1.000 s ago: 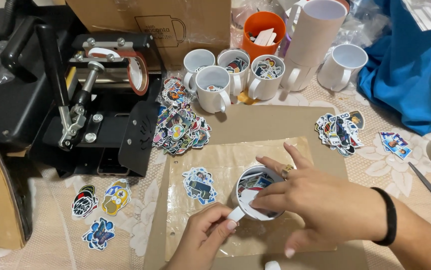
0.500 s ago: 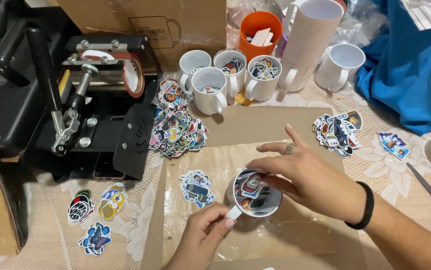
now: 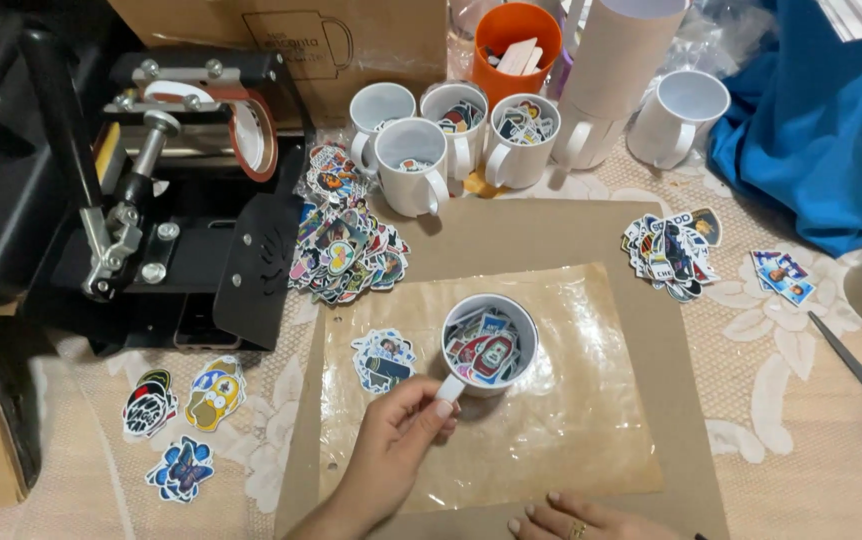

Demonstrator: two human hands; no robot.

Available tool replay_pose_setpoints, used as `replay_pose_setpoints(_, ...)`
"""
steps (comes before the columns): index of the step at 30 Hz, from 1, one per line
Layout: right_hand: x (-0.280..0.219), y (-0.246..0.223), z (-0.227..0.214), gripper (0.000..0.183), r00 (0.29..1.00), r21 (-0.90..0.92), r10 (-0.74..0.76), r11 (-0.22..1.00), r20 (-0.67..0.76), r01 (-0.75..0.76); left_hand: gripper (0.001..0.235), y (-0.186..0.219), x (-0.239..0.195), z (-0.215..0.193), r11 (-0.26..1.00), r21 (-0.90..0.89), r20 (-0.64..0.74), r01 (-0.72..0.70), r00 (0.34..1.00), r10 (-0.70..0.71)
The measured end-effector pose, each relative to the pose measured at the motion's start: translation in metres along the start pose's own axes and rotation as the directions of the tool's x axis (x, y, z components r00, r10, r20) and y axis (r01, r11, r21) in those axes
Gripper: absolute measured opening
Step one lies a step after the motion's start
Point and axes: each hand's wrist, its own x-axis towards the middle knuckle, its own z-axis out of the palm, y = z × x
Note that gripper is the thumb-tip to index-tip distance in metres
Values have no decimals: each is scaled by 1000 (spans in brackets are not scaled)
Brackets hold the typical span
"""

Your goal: Sorting and organizing a variety of stickers by placing them into several white mugs on a table.

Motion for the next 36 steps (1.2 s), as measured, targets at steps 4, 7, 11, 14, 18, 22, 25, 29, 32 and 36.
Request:
replay_pose_setpoints(4, -2, -26, -9, 43, 995, -340, 94, 937, 15, -84, 20, -4, 5, 5, 996, 0, -65, 91, 994, -91)
replay_pose_setpoints(7, -4, -39, -17, 42, 996, -404, 92, 910, -16, -90, 21, -5, 5, 6, 996, 29, -61, 79, 995, -77)
replay_pose_setpoints(11, -13, -52, -11, 44, 997, -360, 80, 930, 4, -73, 23, -9, -1, 6, 995, 36, -67, 90, 994, -87)
replay_pose_setpoints(14, 22, -17, -74, 26, 950, -2, 152, 987, -272, -159, 20, -12, -5, 6, 998, 14, -48, 67, 997, -66)
replay_pose_setpoints(18, 69, 53, -140, 16, 657, 393, 592, 804, -466, -446, 19, -12, -11, 10, 996, 14, -33, 83, 996, -82)
replay_pose_setpoints(22, 104, 124, -138, 18, 557, 508, 720, 690, -414, -515, 20, 0, -10, 17, 997, 33, -36, 76, 997, -75)
replay_pose_setpoints(25, 108, 149, -115, 25, 529, 489, 745, 667, -407, -562, 21, 23, -2, 22, 989, 89, -64, 118, 992, -112)
replay_pose_setpoints(29, 93, 167, -129, 27, 378, 516, 754, 648, -537, -560, 17, 29, 43, 22, 988, 83, -109, 128, 987, -119)
replay_pose_setpoints(32, 61, 180, -105, 10, 43, 744, 869, 447, -493, -497, 20, 11, 91, 21, 1000, -7, -121, -5, 993, 4)
replay_pose_setpoints(36, 41, 185, -71, 11, 16, 767, 894, 394, -448, -507, 19, 10, 139, 27, 1000, -17, -204, -12, 979, 8)
